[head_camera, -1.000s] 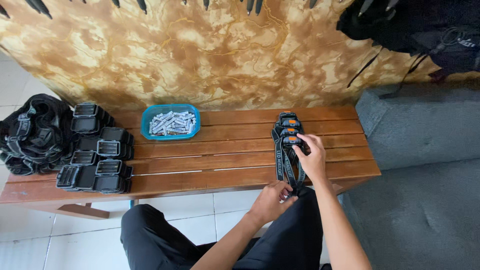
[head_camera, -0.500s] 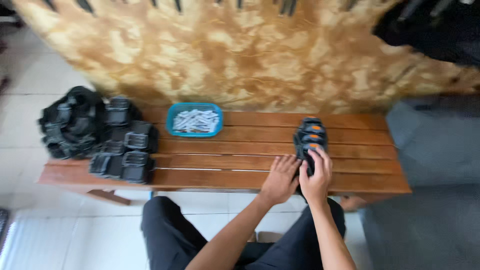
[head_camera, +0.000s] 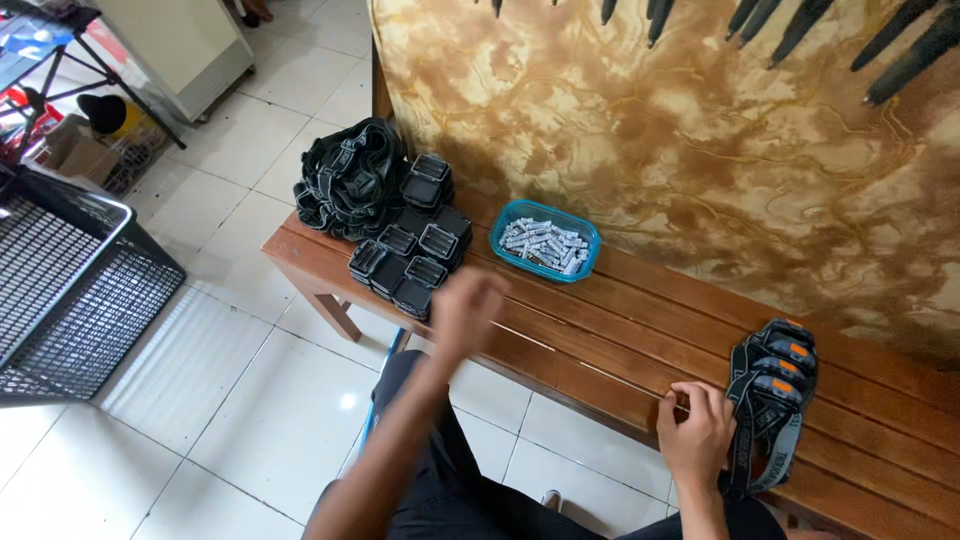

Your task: The person assembles headlamps by inserting batteries into the battery compartments and attaching the head straps. They handle multiple headlamp units, placing the completed ones on the bench.

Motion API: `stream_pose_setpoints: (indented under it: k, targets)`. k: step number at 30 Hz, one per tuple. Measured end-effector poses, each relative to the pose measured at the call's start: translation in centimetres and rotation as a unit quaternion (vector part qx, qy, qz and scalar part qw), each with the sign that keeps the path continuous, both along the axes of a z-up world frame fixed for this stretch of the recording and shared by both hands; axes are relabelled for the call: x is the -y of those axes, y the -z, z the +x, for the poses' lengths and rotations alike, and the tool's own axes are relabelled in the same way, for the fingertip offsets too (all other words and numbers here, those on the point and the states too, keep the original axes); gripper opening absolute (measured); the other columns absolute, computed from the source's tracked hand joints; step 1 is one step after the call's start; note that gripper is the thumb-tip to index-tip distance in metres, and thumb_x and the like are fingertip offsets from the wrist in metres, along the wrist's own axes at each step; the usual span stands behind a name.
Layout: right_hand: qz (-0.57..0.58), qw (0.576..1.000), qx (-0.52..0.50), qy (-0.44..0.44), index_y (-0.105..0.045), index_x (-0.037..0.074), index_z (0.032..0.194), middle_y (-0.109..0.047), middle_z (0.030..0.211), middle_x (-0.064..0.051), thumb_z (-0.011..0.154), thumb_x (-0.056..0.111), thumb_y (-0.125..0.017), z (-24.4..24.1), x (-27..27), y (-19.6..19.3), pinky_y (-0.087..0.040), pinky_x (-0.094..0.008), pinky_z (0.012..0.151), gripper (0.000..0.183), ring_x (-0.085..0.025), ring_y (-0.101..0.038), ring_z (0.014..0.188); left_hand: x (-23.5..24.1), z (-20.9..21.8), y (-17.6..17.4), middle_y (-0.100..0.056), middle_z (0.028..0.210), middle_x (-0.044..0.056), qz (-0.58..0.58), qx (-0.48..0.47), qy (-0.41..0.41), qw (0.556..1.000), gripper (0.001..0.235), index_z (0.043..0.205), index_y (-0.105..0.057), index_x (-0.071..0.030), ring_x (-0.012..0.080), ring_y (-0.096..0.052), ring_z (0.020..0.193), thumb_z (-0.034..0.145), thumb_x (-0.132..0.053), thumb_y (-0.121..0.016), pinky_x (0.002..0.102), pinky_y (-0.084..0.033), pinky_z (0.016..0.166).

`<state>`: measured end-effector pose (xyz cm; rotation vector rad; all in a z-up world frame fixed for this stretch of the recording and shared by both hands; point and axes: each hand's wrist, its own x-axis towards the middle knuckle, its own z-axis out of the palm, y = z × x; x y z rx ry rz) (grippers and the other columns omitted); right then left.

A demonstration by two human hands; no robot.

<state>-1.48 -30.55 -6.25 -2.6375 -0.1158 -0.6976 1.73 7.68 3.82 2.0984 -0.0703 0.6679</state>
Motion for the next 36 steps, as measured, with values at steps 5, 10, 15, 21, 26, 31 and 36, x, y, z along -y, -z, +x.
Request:
stream_pose_setpoints:
  k: [5,10,15,21,26,31,36]
  targets:
    - [-0.013,0.999,0.032,0.035,-0.076,0.016,0.101,-0.071,0.114,-0.003,0.095,0.012,-0.071,0.3,-0.8,0.3,-0.05,-0.051,0.093,0.008,-0.033,-0.065,0.11,-14.0,1.2,-4.4,-0.067,0.119,0.013,0.126,-0.112,-0.204,0.964,0.023,0.12,-0.069,-0.01,0.0315,-0.058,0.11,0.101,-0.023,-0.069,0.047,-0.049,0.093]
    - [-0.015,0.998,0.034,0.041,-0.075,0.017,0.101,-0.072,0.115,-0.003,0.096,0.013,-0.071,0.1,-0.8,0.4,-0.05,-0.052,0.091,0.008,-0.035,-0.065,0.11,-19.9,0.3,-2.0,-0.07,0.119,0.022,0.121,-0.316,-0.236,0.911,0.034,0.115,-0.078,-0.011,0.0397,-0.06,0.118,0.099,-0.04,-0.069,0.053,-0.05,0.095]
    - [-0.011,0.999,0.039,0.031,-0.073,0.018,0.101,-0.072,0.115,-0.004,0.095,0.012,-0.072,0.2,-0.6,0.4,-0.049,-0.053,0.087,0.008,-0.036,-0.065,0.109,-20.2,0.1,0.8,-0.079,0.102,0.008,0.031,-0.249,-0.257,0.933,0.023,0.103,-0.08,-0.01,0.0209,-0.074,0.091,0.096,-0.031,-0.08,0.039,-0.059,0.078]
    - [-0.003,0.998,0.062,0.015,-0.073,0.019,0.1,-0.072,0.11,-0.004,0.093,0.012,-0.071,0.2,-0.8,-0.2,-0.049,-0.05,0.091,0.01,-0.034,-0.065,0.105,-20.1,-0.3,1.1,-0.079,0.094,0.004,-0.074,-0.135,-0.258,0.954,0.014,0.094,-0.075,-0.012,0.0159,-0.072,0.088,0.097,-0.025,-0.08,0.035,-0.056,0.077]
    - [-0.018,0.996,0.077,0.048,-0.07,0.026,0.093,-0.069,0.103,0.003,0.086,0.018,-0.075,1.0,-0.4,1.1,-0.054,-0.046,0.078,0.012,-0.03,-0.07,0.097,-22.2,0.2,5.1,-0.071,0.094,0.012,-0.151,0.039,-0.208,0.966,0.013,0.11,-0.075,-0.004,0.0191,-0.067,0.081,0.101,-0.009,-0.084,0.03,-0.055,0.062]
    - [-0.014,0.994,0.088,0.061,-0.068,0.028,0.092,-0.069,0.101,0.006,0.082,0.02,-0.074,0.8,-0.3,0.4,-0.053,-0.042,0.079,0.013,-0.025,-0.069,0.098,-10.6,0.0,0.7,-0.066,0.107,0.009,-0.263,0.041,-0.14,0.954,0.019,0.128,-0.069,-0.005,0.0133,-0.063,0.086,0.11,-0.009,-0.075,0.028,-0.06,0.062]
    - [-0.002,0.997,0.05,0.057,-0.067,0.027,0.093,-0.066,0.102,0.006,0.085,0.021,-0.073,0.8,-0.2,1.2,-0.053,-0.042,0.083,0.011,-0.025,-0.066,0.102,2.7,1.0,4.2,-0.071,0.127,0.021,-0.174,-0.039,0.06,0.982,0.033,0.13,-0.076,-0.006,0.0389,-0.068,0.118,0.098,-0.004,-0.07,0.052,-0.05,0.107]
